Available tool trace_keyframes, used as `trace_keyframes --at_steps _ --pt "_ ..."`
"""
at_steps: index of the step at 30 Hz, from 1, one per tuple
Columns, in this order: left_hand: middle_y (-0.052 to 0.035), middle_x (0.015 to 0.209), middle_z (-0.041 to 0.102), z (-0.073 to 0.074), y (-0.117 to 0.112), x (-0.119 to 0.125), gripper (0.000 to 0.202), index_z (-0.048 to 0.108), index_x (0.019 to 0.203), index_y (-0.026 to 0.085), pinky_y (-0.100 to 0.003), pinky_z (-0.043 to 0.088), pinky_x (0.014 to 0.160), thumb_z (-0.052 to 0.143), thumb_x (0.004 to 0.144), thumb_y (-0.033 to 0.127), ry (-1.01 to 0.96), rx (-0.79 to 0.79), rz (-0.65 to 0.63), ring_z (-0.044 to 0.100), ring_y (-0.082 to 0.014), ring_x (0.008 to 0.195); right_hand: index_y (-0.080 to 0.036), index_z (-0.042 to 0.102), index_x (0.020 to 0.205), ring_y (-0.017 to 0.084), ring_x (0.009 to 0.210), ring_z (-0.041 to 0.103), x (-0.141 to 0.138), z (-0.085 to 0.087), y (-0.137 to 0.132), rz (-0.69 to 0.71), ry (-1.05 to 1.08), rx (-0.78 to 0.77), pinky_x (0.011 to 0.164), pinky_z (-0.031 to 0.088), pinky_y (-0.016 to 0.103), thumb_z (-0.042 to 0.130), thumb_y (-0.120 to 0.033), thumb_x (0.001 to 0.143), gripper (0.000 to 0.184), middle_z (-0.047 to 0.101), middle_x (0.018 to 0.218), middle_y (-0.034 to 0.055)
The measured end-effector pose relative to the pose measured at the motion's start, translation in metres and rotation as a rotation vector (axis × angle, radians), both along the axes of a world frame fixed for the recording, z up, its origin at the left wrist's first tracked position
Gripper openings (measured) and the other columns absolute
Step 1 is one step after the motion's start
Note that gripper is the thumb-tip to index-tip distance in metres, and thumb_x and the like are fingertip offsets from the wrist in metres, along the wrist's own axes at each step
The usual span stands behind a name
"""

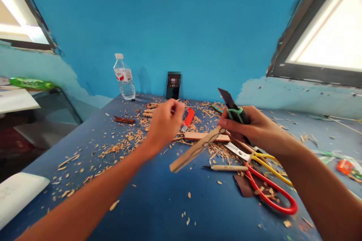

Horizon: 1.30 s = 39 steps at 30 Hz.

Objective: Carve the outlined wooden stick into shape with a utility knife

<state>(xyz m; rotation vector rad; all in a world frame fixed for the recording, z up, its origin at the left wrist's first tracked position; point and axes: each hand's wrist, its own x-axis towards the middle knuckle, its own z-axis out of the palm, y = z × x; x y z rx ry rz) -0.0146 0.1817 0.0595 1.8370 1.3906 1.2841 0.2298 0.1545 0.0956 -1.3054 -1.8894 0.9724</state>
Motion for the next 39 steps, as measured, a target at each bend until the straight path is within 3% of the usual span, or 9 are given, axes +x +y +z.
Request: trace_keyframes --at_steps 4,7,10,13,17,21,25,32,39 --pt "-0.0043 0.104 0.069 0.004 0.029 -0.042 0.021 0.066 0.11 0.015 -0.035 0.057 0.077 0.07 0.098 0.031 -0.003 -0.11 -0.016 0.066 -0.0173 0.085 -0.021 0.063 0.078 0.009 0.045 0.037 0.006 0.005 -0.003 -0.055 0.106 0.021 0.041 0.024 0.025 0.081 -0.055 0.084 0.038 0.046 0.05 -0.0061" --pt "-0.0085 0.12 0.069 0.0 0.037 -0.054 0.044 0.065 0.126 0.016 -0.041 0.059 0.086 0.081 0.085 0.019 -0.002 -0.237 -0.171 0.069 -0.0233 0.1 -0.023 0.061 0.081 0.008 0.044 0.037 0.011 0.007 0.002 -0.22 0.264 0.026 0.039 0.023 0.024 0.084 -0.05 0.082 0.036 0.046 0.051 -0.0068" --pt "-0.0111 0.113 0.076 -0.002 0.028 -0.039 0.044 0.072 0.12 0.016 -0.042 0.058 0.087 0.087 0.079 0.024 -0.067 -0.343 -0.409 0.073 -0.0279 0.101 -0.023 0.057 0.083 0.008 0.044 0.039 0.004 0.005 0.006 -0.331 0.558 -0.029 0.039 0.025 0.022 0.087 -0.04 0.077 0.034 0.046 0.053 -0.0077" --pt "-0.0158 0.132 0.072 0.0 0.007 -0.006 0.051 0.063 0.133 0.02 -0.043 0.06 0.089 0.073 0.092 0.049 -0.25 -0.324 -0.566 0.074 -0.0296 0.107 -0.023 0.056 0.085 0.008 0.042 0.041 -0.018 0.001 0.002 -0.311 0.698 -0.126 0.039 0.027 0.022 0.085 -0.036 0.076 0.033 0.05 0.055 -0.0067" --pt "-0.0106 0.13 0.068 0.01 -0.021 0.026 0.033 0.057 0.122 0.021 -0.042 0.051 0.108 0.05 0.106 0.049 -0.484 -0.149 -0.539 0.066 -0.0243 0.12 -0.026 0.056 0.095 0.009 0.041 0.044 -0.051 -0.003 -0.018 -0.11 0.738 -0.207 0.04 0.03 0.022 0.08 -0.044 0.086 0.032 0.058 0.059 -0.0056" --pt "-0.0009 0.11 0.064 0.032 -0.04 0.022 0.021 0.062 0.107 0.025 -0.035 0.042 0.112 0.056 0.106 0.045 -0.505 -0.021 -0.511 0.058 -0.0193 0.117 -0.027 0.056 0.098 0.007 0.043 0.036 -0.06 0.003 -0.037 0.011 0.811 -0.244 0.042 0.028 0.021 0.076 -0.05 0.092 0.031 0.043 0.053 -0.0109" --pt "0.0003 0.101 0.065 0.06 -0.063 0.009 0.018 0.065 0.107 0.025 -0.032 0.05 0.1 0.057 0.106 0.041 -0.458 -0.071 -0.586 0.064 -0.0173 0.102 -0.025 0.057 0.089 0.008 0.05 0.032 -0.039 0.023 -0.045 0.009 0.656 0.081 0.045 0.024 0.023 0.07 -0.054 0.097 0.033 0.037 0.06 -0.0092" --pt "0.0026 0.089 0.055 0.086 -0.12 0.008 0.02 0.055 0.123 0.033 -0.025 0.05 0.066 0.06 0.104 0.036 -0.491 -0.237 -0.602 0.054 -0.0129 0.072 -0.023 0.051 0.076 0.01 0.057 0.022 0.002 0.061 -0.07 -0.21 -0.306 1.001 0.05 0.024 0.026 0.07 -0.02 0.083 0.02 0.034 0.057 -0.0098" --pt "0.0077 0.07 0.051 0.083 -0.148 0.026 0.083 0.038 0.144 0.036 -0.018 0.043 0.048 0.086 0.079 0.056 -0.402 -0.274 -0.42 0.05 -0.0114 0.057 -0.024 0.046 0.081 0.01 0.057 0.031 -0.018 0.049 -0.092 -0.205 -0.355 1.117 0.055 0.026 0.028 0.06 -0.018 0.076 0.017 0.049 0.063 -0.0086"
